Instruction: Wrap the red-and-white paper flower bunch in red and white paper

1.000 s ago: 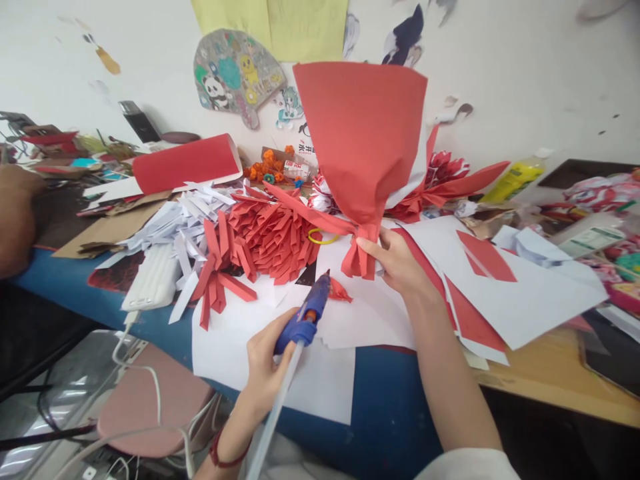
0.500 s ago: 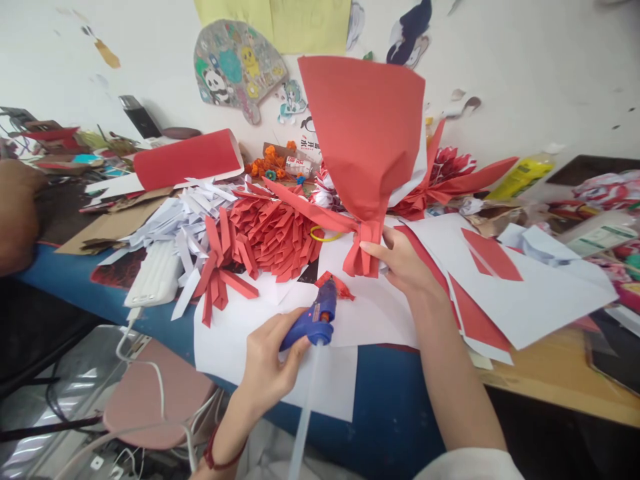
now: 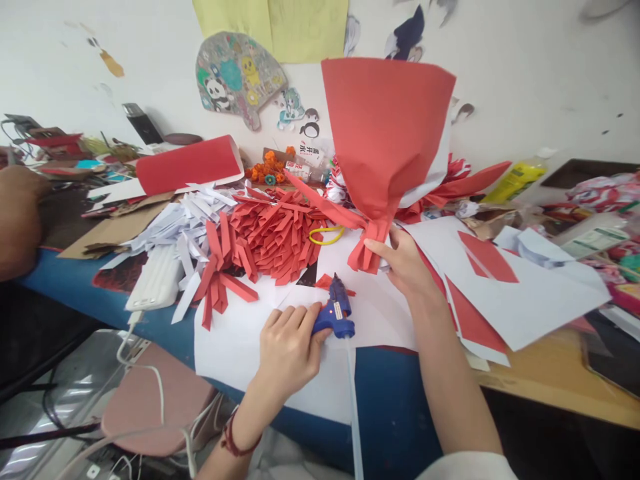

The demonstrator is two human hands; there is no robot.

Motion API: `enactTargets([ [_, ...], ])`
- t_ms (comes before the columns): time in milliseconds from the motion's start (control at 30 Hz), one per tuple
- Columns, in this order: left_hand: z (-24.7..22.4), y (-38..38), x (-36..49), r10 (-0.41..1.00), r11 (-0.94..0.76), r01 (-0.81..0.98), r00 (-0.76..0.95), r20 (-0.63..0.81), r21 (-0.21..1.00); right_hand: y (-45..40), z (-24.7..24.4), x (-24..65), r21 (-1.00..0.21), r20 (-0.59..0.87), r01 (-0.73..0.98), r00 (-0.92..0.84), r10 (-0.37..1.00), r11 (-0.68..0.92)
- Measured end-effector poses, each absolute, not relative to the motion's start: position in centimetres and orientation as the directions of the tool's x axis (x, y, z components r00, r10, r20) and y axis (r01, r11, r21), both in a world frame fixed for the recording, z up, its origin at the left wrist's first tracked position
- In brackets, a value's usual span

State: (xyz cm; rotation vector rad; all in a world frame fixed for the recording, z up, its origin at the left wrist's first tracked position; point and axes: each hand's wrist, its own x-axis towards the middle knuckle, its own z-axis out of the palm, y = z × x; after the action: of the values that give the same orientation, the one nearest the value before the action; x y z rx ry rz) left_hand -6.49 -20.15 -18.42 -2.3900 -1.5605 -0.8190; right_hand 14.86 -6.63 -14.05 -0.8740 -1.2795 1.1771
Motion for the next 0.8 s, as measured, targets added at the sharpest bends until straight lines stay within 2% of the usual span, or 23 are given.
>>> enactTargets([
  [100,-19.0,-21.1,-6.8,0.731,-0.484,0.866,0.320,0.603,0.127,-6.7,-14.0,15.0,-0.968,0.223,-0.141,-0.098,0.970,0.208],
  [200,-20.1,-22.2,-7.3,0.709,-0.491,0.855,0.279,0.648,0.169,-6.9,-13.9,14.9,-0.972,0.206,-0.133,-0.107,0.973,0.192],
  [400,-20.6,-22.7,-7.9,0.783,-0.410,0.799,0.061,0.619,0.440,-6.9,-13.9,14.7,-0.963,0.225,-0.176,-0.100,0.969,0.206],
  [467,-20.1,-22.2,-7.9,0.785,-0.399,0.776,0.014,0.620,0.488,-6.8,-14.0,14.8,-0.960,0.235,-0.176,-0.095,0.967,0.216],
  [633,-19.3,-20.9,-7.5,0.730,-0.397,0.775,-0.058,0.681,0.491,-6.6,-14.3,15.1,-0.955,0.260,-0.160,-0.036,0.965,0.251],
  [733,-19.6,-20.2,-7.3,0.751,-0.413,0.799,0.027,0.660,0.437,-6.5,-14.4,15.2,-0.944,0.291,-0.163,-0.008,0.957,0.286],
  [800,-19.8,-20.1,-7.2,0.804,-0.403,0.835,0.128,0.580,0.374,-6.4,-14.3,15.2,-0.939,0.307,-0.161,0.001,0.952,0.303],
])
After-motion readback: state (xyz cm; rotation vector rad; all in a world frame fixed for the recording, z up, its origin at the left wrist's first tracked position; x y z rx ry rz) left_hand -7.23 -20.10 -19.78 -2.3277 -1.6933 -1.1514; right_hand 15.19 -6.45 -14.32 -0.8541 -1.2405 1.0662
